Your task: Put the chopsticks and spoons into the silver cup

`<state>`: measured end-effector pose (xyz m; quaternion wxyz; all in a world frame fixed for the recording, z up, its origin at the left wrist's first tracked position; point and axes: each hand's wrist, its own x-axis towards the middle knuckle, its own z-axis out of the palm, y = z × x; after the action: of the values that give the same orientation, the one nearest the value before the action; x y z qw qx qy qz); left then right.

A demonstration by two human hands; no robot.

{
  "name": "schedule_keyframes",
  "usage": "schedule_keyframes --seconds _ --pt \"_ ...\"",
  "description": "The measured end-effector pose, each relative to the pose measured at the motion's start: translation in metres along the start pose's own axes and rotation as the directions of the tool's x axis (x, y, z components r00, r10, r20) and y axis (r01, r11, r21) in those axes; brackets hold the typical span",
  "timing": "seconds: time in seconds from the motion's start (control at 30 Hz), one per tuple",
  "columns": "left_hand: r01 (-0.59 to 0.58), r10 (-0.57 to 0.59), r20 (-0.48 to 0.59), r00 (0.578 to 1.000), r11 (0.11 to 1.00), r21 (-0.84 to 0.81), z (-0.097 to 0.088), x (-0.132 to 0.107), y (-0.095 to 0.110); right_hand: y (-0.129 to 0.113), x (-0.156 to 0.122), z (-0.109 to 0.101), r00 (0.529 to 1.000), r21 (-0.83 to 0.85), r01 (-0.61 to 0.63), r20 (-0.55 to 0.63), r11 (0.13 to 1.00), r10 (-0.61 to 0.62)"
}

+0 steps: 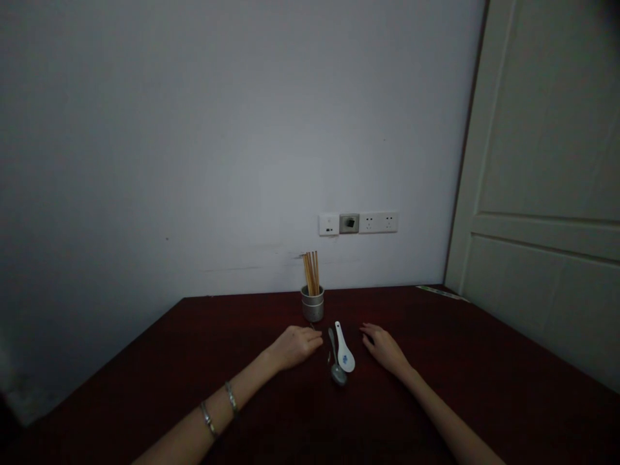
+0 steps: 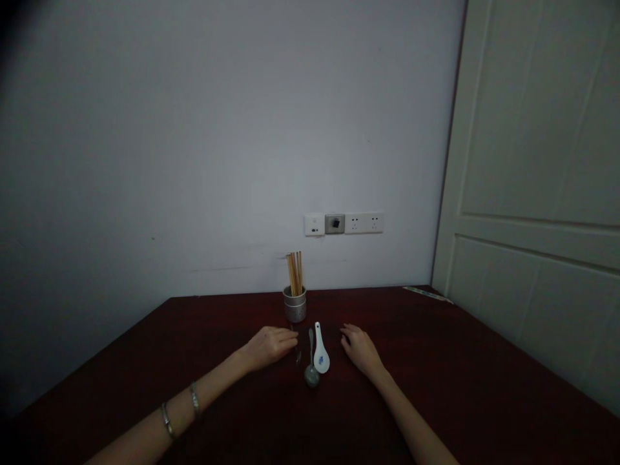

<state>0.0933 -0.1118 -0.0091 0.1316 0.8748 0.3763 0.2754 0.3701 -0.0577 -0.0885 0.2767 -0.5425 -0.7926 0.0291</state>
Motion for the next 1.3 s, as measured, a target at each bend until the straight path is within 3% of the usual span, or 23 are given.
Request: schedule_keyframes --seconds 0.1,0.23,0.37,0.63,0.73,0.83,0.93,1.0,1.1,1.2,1.3 --pt "0.014 -0.019 -0.077 0.997 0.998 -0.066 -0.022 0.008 0.014 -0.003 -0.001 -0.003 1.0 -0.01 0.004 -0.005 1.0 -0.004" --pt "0.095 -0.13 -0.219 0.967 0.982 -0.163 -0.048 0.018 0.034 -0.005 -0.002 -0.004 1.0 -0.012 0.002 -0.003 1.0 -0.002" --pt "0.112 -0.185 -0.261 0.947 0.955 -0.273 -0.062 0.023 0.044 -0.004 -0.003 -0.002 1.0 -0.003 0.0 -0.016 1.0 0.0" --pt "0.154 -0.272 -0.125 0.954 0.804 -0.574 -0.056 0.028 0.04 -0.002 -0.001 0.0 1.0 0.04 0.01 -0.009 0.999 -0.01" --pt "0.166 -0.29 -0.085 0.953 0.738 -0.654 -0.052 0.028 0.042 0.001 -0.001 -0.003 0.999 0.148 -0.011 -0.044 0.989 0.018" --pt "0.219 -0.326 -0.036 0.945 0.71 -0.67 -0.052 0.028 0.043 -0.001 0.004 -0.012 0.983 0.335 -0.039 -0.155 0.942 0.096" --pt "0.266 -0.365 -0.024 0.931 0.721 -0.64 -0.052 0.03 0.042 -0.019 0.011 -0.026 0.954 0.571 -0.063 -0.206 0.819 0.218" --pt "0.267 -0.369 -0.044 0.928 0.746 -0.611 -0.051 0.032 0.041 -0.043 0.014 -0.035 0.965 0.762 -0.109 -0.074 0.639 0.252" --pt "0.254 -0.362 -0.079 0.929 0.777 -0.576 -0.049 0.034 0.037 -0.089 0.012 -0.044 0.967 0.919 -0.248 0.215 0.308 0.137" --pt "0.249 -0.365 -0.098 0.926 0.784 -0.569 -0.047 0.035 0.033 -0.127 0.003 -0.048 0.943 0.934 -0.327 0.332 0.144 -0.008" --pt "0.256 -0.386 -0.106 0.917 0.769 -0.586 -0.046 0.034 0.029 -0.147 -0.004 -0.046 0.936 0.936 -0.349 0.351 0.047 -0.037"
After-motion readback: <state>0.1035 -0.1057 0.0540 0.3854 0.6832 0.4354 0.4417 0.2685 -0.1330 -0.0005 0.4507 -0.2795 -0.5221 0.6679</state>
